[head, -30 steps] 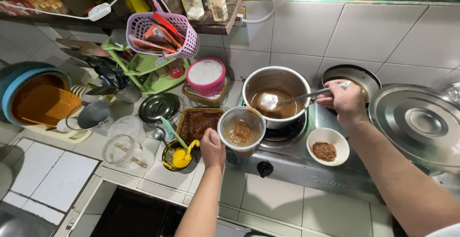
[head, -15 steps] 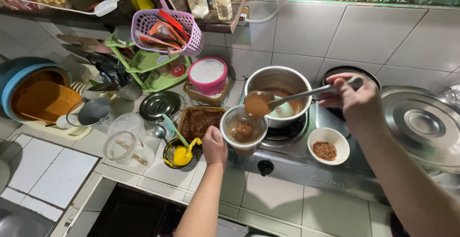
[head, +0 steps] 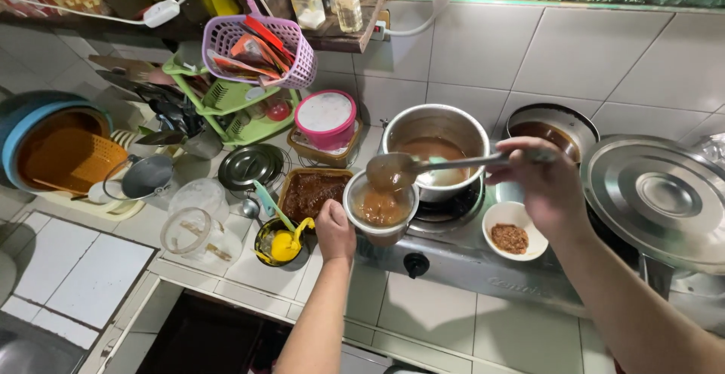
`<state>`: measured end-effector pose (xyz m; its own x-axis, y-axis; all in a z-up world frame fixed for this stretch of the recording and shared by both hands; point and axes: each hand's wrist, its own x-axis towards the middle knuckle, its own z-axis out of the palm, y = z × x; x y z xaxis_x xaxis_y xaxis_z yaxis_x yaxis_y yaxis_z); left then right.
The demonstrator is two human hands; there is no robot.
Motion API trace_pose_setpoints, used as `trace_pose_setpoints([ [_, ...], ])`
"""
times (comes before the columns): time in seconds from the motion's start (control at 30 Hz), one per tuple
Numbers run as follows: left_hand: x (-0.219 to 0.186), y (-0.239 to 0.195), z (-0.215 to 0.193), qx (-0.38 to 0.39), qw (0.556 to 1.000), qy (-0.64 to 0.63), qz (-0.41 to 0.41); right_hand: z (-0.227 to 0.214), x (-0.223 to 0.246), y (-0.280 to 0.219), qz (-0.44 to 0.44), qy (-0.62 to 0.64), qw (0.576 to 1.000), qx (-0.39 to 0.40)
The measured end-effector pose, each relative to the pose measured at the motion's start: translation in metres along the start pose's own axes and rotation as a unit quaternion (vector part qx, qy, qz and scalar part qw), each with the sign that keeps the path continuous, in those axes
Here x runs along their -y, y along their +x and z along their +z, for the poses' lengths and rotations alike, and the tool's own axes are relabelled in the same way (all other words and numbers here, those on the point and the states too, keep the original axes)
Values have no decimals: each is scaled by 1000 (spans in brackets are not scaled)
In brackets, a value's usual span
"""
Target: Scooping gravy from a cooking pot into a small plastic container using a spoon.
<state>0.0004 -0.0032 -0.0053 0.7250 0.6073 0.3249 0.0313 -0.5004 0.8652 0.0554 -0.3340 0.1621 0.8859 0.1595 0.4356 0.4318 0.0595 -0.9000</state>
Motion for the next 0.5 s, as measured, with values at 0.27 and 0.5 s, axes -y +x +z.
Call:
trace_pose_setpoints([
  [0.27, 3, -1, 2, -9, 1000, -12, -9, -19, -38, 28, 70, 15, 980, -183],
  [0.5, -4, -3, 1, -23, 1000, -6, 10, -15, -75, 36, 39, -276, 955, -104],
])
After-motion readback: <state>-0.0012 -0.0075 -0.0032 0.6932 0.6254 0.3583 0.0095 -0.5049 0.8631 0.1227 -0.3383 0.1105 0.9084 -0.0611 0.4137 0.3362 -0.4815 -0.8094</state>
